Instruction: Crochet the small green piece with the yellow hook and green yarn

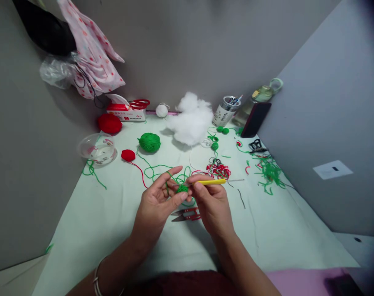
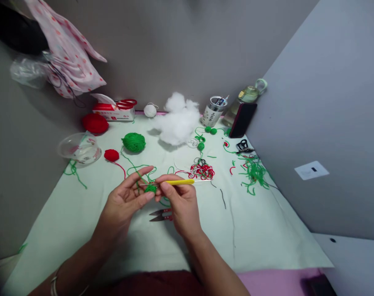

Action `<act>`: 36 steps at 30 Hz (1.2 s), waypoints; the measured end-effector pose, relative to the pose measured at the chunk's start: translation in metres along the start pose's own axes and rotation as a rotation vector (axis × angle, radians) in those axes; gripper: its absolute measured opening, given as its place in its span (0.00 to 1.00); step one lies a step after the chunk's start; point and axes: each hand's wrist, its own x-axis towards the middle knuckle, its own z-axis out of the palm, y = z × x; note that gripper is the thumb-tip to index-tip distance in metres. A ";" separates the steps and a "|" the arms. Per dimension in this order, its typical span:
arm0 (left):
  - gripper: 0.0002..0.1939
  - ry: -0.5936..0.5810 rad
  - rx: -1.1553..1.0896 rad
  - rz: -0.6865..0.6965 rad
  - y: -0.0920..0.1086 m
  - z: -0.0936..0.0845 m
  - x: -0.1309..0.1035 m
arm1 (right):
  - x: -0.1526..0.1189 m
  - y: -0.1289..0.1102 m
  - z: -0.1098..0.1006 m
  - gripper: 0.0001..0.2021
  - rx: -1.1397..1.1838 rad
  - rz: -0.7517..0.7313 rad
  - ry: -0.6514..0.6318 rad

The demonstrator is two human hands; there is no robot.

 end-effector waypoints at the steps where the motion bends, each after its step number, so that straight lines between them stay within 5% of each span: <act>1: 0.28 -0.006 -0.003 -0.002 0.000 0.000 0.000 | 0.000 0.001 0.000 0.08 0.028 0.020 -0.003; 7: 0.22 0.031 -0.015 0.005 -0.004 -0.004 0.001 | -0.001 -0.001 0.000 0.06 0.025 -0.016 -0.037; 15: 0.32 0.114 -0.037 0.009 -0.004 -0.001 0.000 | -0.008 -0.004 0.012 0.11 -0.387 -0.411 0.076; 25: 0.28 0.065 -0.080 -0.015 -0.004 -0.005 0.000 | -0.005 0.008 0.003 0.07 -0.131 -0.115 0.065; 29: 0.25 0.086 -0.104 -0.015 -0.005 -0.003 0.000 | -0.010 0.002 0.007 0.10 -0.441 -0.365 0.050; 32: 0.25 0.018 -0.239 -0.138 -0.004 -0.002 0.001 | -0.014 -0.001 0.008 0.18 -0.735 -0.587 0.003; 36: 0.19 -0.074 -0.419 -0.313 0.002 -0.004 0.006 | -0.010 -0.006 0.003 0.13 -0.535 -0.472 0.082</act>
